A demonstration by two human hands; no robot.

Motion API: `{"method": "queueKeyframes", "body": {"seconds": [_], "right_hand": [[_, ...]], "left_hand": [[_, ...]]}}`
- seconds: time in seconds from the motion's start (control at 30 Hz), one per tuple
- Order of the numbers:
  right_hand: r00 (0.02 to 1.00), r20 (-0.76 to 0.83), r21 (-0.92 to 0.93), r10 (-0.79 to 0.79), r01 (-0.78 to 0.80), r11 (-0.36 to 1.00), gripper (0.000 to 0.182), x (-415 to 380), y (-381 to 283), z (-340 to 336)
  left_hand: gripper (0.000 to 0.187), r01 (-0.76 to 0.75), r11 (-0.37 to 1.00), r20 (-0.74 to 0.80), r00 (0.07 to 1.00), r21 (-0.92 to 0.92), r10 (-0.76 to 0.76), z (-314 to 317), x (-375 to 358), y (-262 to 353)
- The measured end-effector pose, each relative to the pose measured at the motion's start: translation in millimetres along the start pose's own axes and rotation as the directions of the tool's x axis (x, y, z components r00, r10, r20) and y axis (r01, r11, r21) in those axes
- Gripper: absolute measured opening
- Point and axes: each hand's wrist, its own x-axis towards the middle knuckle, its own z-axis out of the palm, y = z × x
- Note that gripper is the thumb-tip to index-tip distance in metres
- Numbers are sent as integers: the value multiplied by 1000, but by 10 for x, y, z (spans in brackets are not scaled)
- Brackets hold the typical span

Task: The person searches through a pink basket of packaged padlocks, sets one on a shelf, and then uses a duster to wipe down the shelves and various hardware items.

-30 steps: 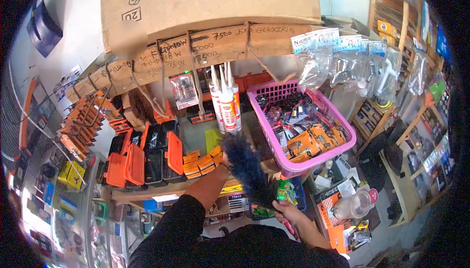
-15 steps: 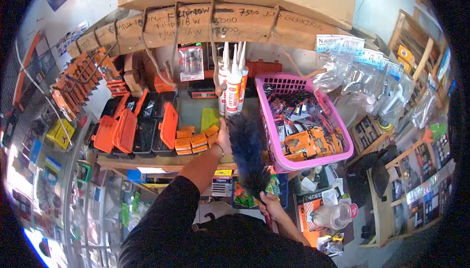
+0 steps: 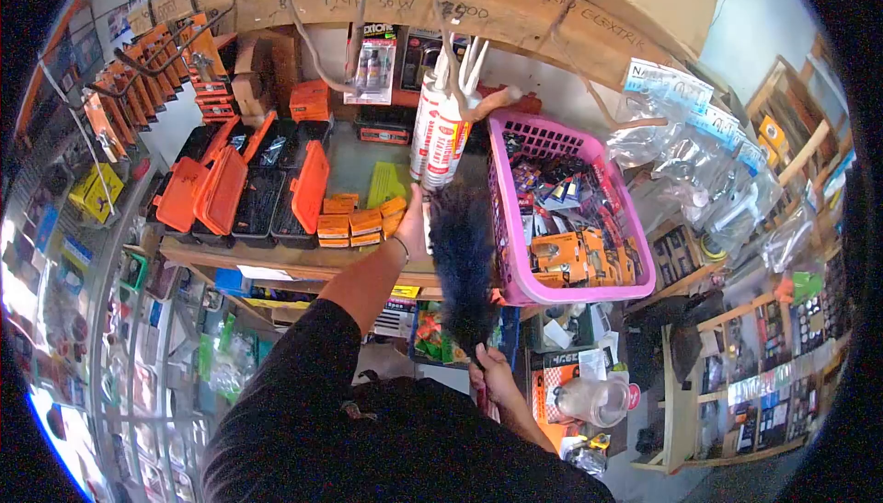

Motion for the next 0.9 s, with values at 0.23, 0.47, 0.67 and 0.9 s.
{"method": "queueKeyframes", "body": {"seconds": [0.23,0.47,0.67,0.9], "right_hand": [[994,-104,54,18,-12,998,32,-43,16,-80],[1000,2,-40,-14,14,999,31,-59,54,-83],[999,45,-19,-2,2,1000,28,-52,164,-103],[988,152,-52,16,-8,999,28,-16,143,-123]], "left_hand": [[80,96,991,18,995,-97,-95,-466,282,-89],[78,19,991,180,984,-131,5,-36,37,-27],[85,122,975,497,868,-184,-15,-6,-21,3],[71,15,995,310,951,-103,18,79,-77,-1]]}}
